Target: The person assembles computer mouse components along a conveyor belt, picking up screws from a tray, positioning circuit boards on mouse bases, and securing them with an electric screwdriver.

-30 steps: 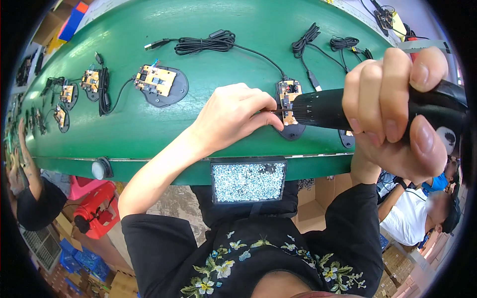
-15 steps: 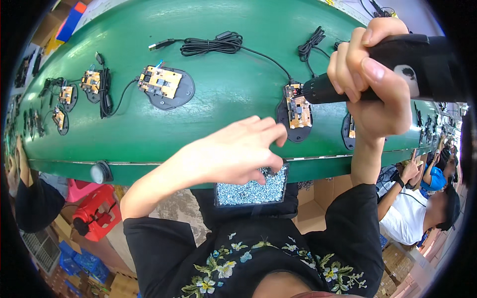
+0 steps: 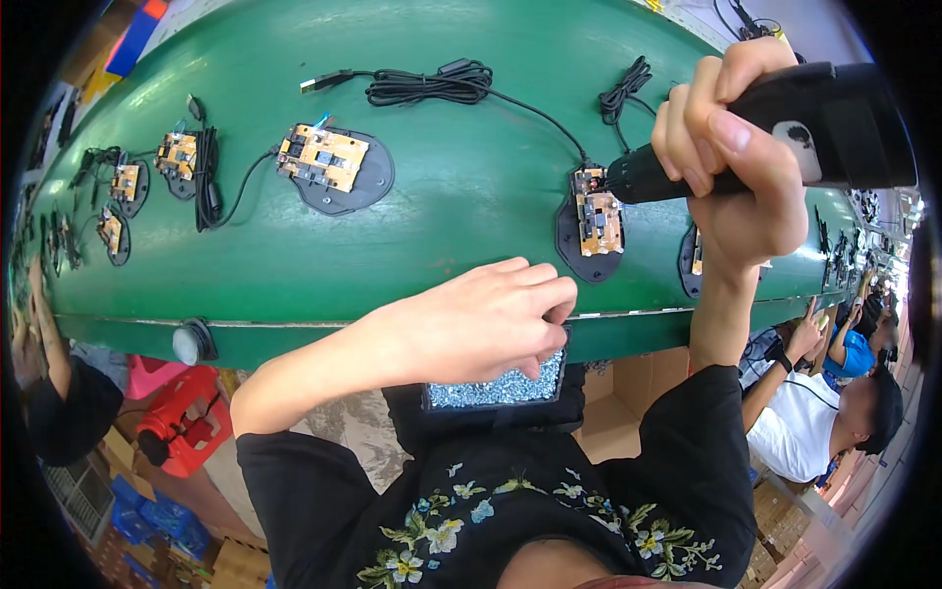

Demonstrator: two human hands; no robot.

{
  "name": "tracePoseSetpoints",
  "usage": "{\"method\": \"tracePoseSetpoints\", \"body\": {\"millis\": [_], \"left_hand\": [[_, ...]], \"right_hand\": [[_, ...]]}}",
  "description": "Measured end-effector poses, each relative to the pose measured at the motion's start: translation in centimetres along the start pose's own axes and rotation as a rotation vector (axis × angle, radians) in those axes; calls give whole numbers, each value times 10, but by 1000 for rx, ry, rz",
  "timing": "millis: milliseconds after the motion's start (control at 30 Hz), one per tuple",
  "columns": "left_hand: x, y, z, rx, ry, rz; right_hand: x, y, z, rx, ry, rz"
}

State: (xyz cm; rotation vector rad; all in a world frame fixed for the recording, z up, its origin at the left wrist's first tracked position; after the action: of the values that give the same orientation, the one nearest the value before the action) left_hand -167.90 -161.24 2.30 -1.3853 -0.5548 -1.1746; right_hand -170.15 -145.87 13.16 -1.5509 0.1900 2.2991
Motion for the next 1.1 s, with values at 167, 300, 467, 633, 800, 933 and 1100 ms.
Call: {"method": "tracePoseSetpoints", "body": {"millis": [167,300,467,633,800,933,1100], "left_hand": [[8,-21,-1,33,-45,-263],[1,-43,-5,326,-27,-356],[-1,-69,-17,664,74,85],[9,-70,-4,762,104,156],[22,-69,11,768,118,146],[26,-70,15,767,129,144],[24,-76,6,773,134,138]], "right_hand": [[-5,8,4,-39,-12,-1],[-15,4,7,-43,-24,38],[-72,-14,-14,-23,-146,172],[-102,-19,-20,-197,-234,178],[-101,-15,-20,-223,-249,241],[-102,-12,-20,-277,-195,208],[-104,-3,-16,-151,-186,234]]}}
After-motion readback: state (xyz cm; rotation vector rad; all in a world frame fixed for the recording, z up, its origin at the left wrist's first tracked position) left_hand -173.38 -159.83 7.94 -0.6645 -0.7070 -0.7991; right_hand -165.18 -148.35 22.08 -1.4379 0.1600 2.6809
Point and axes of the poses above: each hand's wrist, its own z-axis towards the middle knuckle, its own y-axis out of the palm, x = y × z, the point moved 8 cm from there along z, towards the middle knuckle, and after that the axes turned 7 degrees about -z, right-handed, at the moved point
